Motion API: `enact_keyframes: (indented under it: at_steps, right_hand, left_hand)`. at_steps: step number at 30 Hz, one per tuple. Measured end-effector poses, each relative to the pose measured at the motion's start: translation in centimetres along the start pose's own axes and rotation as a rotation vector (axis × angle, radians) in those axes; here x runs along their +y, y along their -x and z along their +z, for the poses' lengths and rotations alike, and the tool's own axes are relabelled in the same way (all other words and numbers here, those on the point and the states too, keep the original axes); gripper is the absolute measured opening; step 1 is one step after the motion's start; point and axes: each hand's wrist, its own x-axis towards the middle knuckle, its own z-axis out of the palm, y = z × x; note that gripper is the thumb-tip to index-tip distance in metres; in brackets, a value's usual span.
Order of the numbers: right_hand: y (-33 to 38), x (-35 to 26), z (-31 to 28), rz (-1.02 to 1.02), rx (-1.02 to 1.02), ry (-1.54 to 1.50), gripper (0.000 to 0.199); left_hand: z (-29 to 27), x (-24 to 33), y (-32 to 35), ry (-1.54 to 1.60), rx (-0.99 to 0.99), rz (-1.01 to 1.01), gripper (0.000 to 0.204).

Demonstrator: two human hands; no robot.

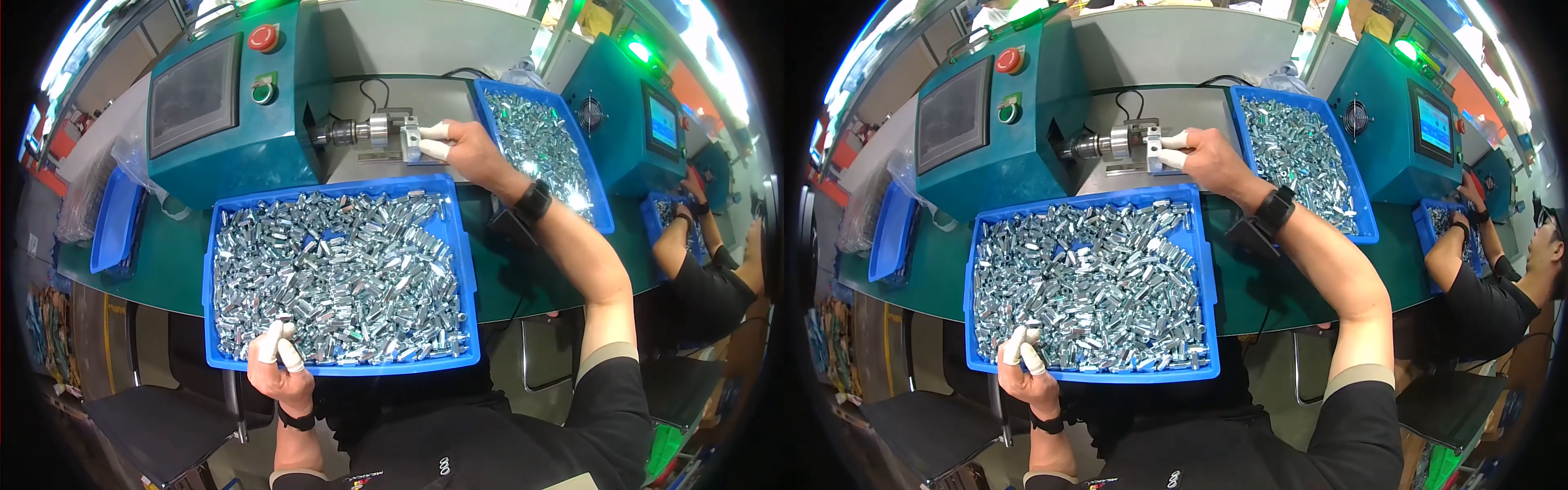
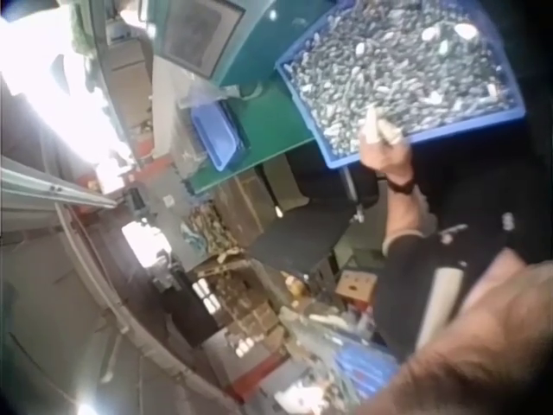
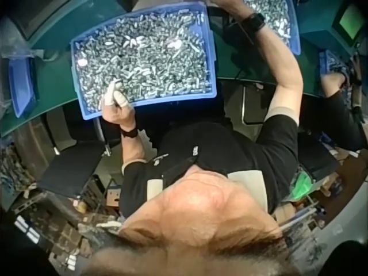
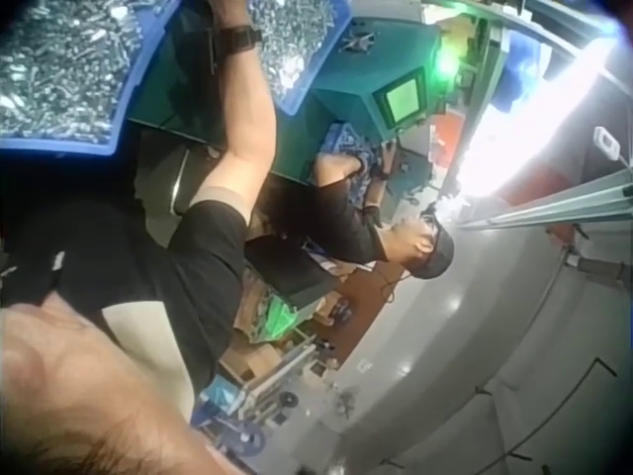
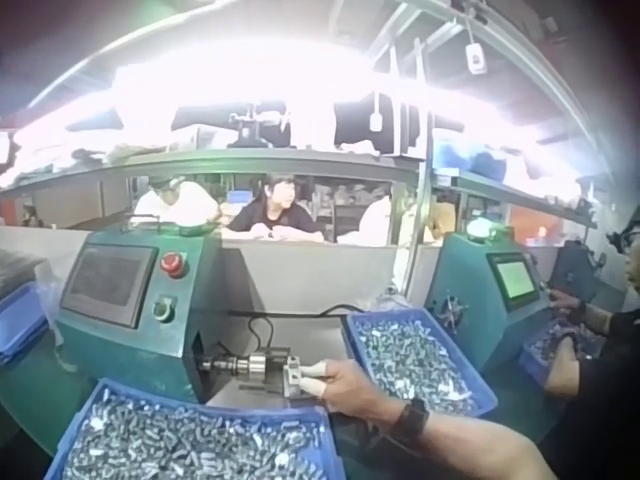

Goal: The person picks up a metal part from a blue bin, places it into a machine fixture, and then removes it and places it into a separate blue bin, repeating this process.

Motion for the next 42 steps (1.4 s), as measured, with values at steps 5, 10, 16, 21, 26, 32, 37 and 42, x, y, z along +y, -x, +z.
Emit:
enact_keyframes:
  at_steps: [5, 10, 16, 21, 26, 32, 37, 42]
  right_hand:
    - [-0.7, 0.5, 0.1, -0.055, -0.037, 0.018, 0.03]
    - [-1.4, 0.3, 0.5, -0.064, -0.08, 0.003, 0.03]
    - [-1.4, 0.8, 0.5, -0.071, -0.079, -0.057, 0.031]
    - [-1.2, 1.1, 0.2, -0.074, -0.086, -0.034, 0.034]
    - [-1.1, 1.9, 0.2, -0.051, -0.108, -0.207, 0.036]
    - [-0.9, 1.1, -0.2, -0.024, -0.206, -0.142, 0.039]
    - [-1.1, 0.9, -0.2, -0.033, -0.215, -0.121, 0.037]
    - [-1.5, 1.5, -0.3, -0.026, -0.15, -0.176, 0.031]
  left_hand:
    - [0.0, 0.0, 0.2, 0.004, -0.003, -0.009, 0.021]
    - [0.0, -0.1, 0.1, 0.01, -0.019, -0.022, 0.024]
    - [0.2, -0.4, 0.4, 0.022, 0.006, -0.08, 0.024]
    - [-0.1, -0.3, 1.0, 0.01, -0.035, -0.092, 0.027]
    - [-0.2, -0.2, 1.1, 0.033, -0.047, -0.103, 0.029]
    - [-0.1, -0.2, 0.8, 0.027, -0.04, -0.048, 0.029]
    - [-0.3, -0.1, 0.6, 0.0, -0.058, -0.045, 0.027]
    - [-0.5, -0.5, 0.7, -0.049, -0.062, -0.04, 0.028]
